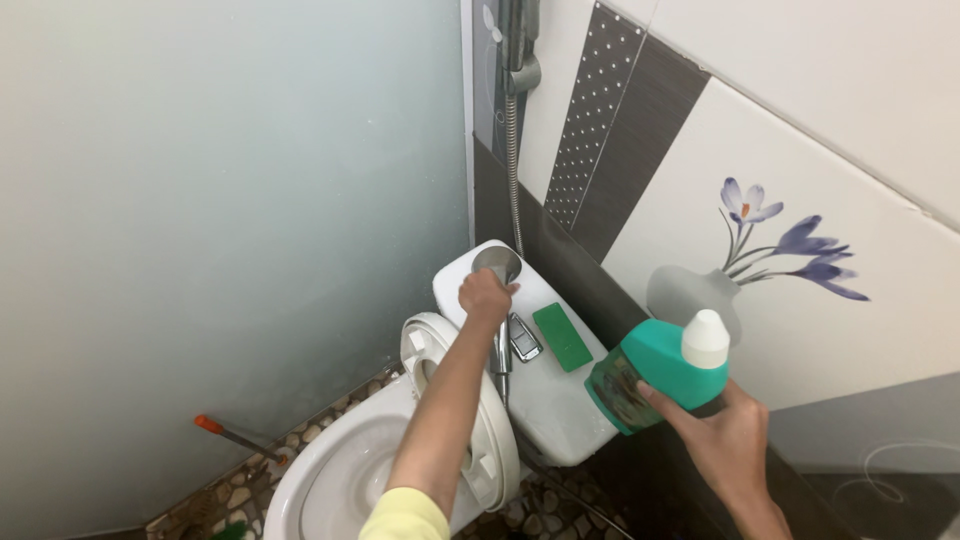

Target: The person cleans the toilet by first scrubbing the tank with a sponge and rinsing it with a handheld bidet sprayer. They then rinse the seat and bowl, wash their hands at the sink, and apply a cleaning liquid from a bottle into the toilet bowl.

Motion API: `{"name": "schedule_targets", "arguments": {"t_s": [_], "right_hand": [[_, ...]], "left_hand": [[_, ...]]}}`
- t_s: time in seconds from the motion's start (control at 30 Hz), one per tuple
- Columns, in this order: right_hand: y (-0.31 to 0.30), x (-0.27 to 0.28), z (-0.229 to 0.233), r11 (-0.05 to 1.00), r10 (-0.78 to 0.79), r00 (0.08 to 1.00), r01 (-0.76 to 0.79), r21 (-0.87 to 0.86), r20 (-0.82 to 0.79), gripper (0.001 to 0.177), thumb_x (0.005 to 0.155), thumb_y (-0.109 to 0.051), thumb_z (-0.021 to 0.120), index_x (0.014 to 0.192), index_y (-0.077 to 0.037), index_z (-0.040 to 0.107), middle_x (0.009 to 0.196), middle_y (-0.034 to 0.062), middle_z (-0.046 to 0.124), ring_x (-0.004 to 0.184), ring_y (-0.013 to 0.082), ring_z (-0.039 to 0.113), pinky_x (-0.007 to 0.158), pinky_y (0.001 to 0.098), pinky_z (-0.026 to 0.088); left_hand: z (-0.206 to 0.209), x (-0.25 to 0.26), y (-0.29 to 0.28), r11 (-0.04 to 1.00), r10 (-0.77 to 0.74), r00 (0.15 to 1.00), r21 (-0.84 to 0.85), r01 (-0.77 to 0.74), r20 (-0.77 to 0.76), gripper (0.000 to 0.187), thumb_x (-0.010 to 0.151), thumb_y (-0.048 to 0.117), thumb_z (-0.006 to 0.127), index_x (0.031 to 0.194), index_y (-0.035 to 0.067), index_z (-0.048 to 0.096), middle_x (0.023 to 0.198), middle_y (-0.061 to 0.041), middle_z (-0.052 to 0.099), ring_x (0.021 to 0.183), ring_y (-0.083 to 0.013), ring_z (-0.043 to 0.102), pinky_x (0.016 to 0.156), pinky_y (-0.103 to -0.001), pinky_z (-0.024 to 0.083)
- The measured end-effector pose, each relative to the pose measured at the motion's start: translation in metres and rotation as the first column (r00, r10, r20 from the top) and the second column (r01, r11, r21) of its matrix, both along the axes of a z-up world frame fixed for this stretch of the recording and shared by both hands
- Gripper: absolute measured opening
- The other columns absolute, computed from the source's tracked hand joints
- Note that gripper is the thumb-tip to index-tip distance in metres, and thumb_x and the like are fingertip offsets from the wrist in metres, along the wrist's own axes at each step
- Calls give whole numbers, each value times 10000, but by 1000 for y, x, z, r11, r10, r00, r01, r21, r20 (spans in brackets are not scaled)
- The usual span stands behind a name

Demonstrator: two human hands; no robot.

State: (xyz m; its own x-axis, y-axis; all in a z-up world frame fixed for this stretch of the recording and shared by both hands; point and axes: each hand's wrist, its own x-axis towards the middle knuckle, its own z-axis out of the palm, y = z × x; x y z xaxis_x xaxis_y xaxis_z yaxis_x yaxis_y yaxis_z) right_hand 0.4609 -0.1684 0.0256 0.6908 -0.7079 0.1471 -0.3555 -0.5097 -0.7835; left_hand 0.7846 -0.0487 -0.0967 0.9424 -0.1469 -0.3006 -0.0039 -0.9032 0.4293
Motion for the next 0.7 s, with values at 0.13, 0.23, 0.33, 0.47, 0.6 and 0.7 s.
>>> {"name": "schedule_targets", "arguments": {"t_s": [0.13,0.23,0.33,0.47,0.6,0.7], "right_hand": [[6,-2,18,997,68,997,-68,-31,-25,489,688,-285,889,1023,49,766,835,148,808,736,195,773,721,362,598],[21,1,45,991,136,990,-137,-15,-40,493,677,-285,888,1043,25,773,839,133,816,752,183,780,731,362,599],[42,11,75,963,266,964,-265,-47,3,509,657,-292,893,1052,6,774,851,112,819,767,156,773,728,352,599],[83,39,113,873,478,879,-475,-109,0,475,660,-332,911,1014,-32,805,791,80,788,676,151,711,664,338,574],[142,84,112,780,626,778,-626,23,-54,430,689,-336,918,998,-51,827,759,97,791,680,178,641,637,355,522],[198,116,91,587,801,595,-802,112,62,465,666,-297,905,1047,-56,791,912,47,816,856,118,729,761,313,563]], "left_hand": [[27,-6,11,994,-96,976,-39,105,195,453,892,382,787,1131,1,739,1319,-230,605,1185,-378,614,963,-423,525],[67,-12,28,950,-167,932,-200,239,323,386,921,320,729,1128,-6,735,1270,-237,641,1141,-402,642,951,-463,526],[117,-21,51,865,-189,918,-383,324,349,353,910,317,699,1098,24,758,1096,-197,748,1047,-363,710,907,-443,552],[191,-51,111,484,-242,940,-810,330,238,353,991,309,630,1166,19,729,1005,-104,767,909,-184,723,747,-402,643],[254,-103,224,120,-293,866,-884,453,404,415,1107,331,490,1314,40,702,1294,-55,732,1152,-138,642,922,-340,522],[272,-139,307,96,-498,764,-850,518,410,390,1045,206,632,1404,54,615,1411,-52,644,1278,-166,609,1120,-365,497]]}}
